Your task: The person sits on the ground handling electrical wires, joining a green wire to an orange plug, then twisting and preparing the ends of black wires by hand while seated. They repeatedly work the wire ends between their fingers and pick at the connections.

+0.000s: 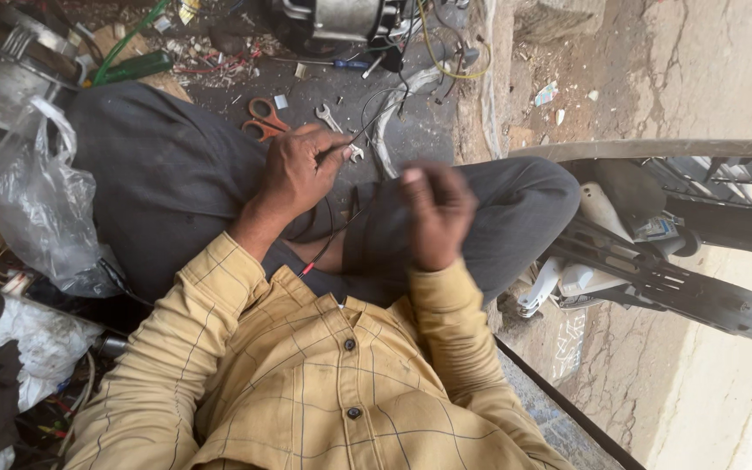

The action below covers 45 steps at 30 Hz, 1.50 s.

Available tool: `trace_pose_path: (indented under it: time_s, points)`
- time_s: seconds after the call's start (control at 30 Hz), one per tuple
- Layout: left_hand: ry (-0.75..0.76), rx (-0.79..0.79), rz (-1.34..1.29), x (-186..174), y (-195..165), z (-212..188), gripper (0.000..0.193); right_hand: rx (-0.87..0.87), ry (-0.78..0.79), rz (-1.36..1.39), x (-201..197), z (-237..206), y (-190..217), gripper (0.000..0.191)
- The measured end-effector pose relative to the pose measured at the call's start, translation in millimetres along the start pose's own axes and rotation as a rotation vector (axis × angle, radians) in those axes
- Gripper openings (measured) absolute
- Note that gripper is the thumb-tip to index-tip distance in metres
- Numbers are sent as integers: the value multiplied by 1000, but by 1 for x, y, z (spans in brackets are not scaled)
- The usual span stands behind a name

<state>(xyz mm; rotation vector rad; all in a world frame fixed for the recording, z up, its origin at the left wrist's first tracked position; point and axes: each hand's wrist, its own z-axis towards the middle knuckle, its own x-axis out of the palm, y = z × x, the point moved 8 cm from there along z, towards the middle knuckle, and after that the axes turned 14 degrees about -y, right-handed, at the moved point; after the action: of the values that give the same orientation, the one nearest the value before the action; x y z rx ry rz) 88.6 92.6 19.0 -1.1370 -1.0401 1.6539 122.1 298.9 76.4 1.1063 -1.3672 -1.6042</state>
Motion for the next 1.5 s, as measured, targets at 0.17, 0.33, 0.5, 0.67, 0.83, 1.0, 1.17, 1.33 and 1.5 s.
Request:
trace_pose_path:
  time_s: [0.17,0.33,0.5,0.67,0.83,1.0,1.17,1.33,1.5]
  points:
    - [0,32,-24,-2,-2,2,13,-744,-132,-665,-26,85,76,8]
    - [-38,-8,-3,-4,4,5,14,-868,-32,-854,-6,125,63,24]
    - [-31,-19,-6,-2,4,5,14,-928,-23,-884,1,123,51,20]
    - [-47,6,-38,-8,-4,8,14,-581,-3,-541,-17,124,40,14]
    - [-42,-22,-34,-18,-9,8,15,-332,12,-243,-24,116,27,14]
    - [-65,5,-54,-21,-14,11,15,-561,-89,-477,-24,117,41,14]
    - [-42,-31,-65,-19,-12,10,14,-597,-105,-522,-24,118,40,14]
    - [-22,-65,-2,-15,-6,10,15,-499,-128,-310,-28,133,27,21]
    - [-11,-32,-15,-12,-7,8,14,-481,-178,-321,-40,128,24,37]
